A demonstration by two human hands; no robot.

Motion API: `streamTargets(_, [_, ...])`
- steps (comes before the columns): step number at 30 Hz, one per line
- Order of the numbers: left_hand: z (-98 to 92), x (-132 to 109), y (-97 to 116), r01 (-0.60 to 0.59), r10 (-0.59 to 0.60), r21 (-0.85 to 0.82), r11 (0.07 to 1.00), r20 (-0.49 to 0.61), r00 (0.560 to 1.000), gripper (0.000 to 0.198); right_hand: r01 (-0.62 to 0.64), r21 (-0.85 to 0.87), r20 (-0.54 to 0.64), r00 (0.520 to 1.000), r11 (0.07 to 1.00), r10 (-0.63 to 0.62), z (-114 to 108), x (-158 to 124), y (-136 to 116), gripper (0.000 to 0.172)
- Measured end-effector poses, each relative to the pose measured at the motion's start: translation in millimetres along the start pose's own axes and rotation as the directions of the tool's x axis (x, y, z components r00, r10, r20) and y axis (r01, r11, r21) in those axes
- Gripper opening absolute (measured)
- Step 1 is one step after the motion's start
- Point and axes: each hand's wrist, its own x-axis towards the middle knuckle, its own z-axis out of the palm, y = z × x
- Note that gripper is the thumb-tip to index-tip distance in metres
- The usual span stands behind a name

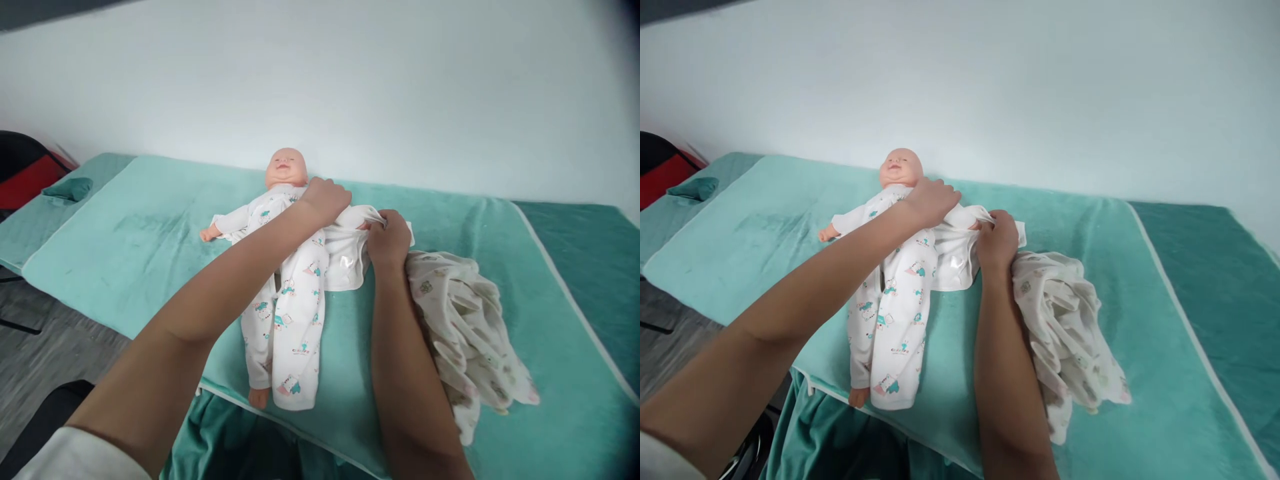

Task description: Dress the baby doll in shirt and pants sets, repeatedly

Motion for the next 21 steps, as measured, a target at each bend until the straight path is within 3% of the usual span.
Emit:
streamTargets(8, [-6.2,-19.2,-20.8,0.037,-0.037,-0.005,0.999,-0.01,0.999,0.054,-0.025,0.064,-0.051,0.998,0.998,0.029,-0.5,-1.3,7.0,0.019])
streamTargets(14, [-9.9,-33.0,-25.3,0.039,-0.04,-0.014,0.999,-0.043,0.998,0.052,-0.088,0.172,-0.075,0.992,0.981,0.102,-2.6,3.9,6.0,0.021])
streamTargets(21, [-9.5,-40.4,-22.9,0.049,-0.051,-0.024,0.999,-0.082,0.995,0.05,-0.154,0.514,-0.088,0.969,0.844,0.23,1.2,3.4,5.4,0.019])
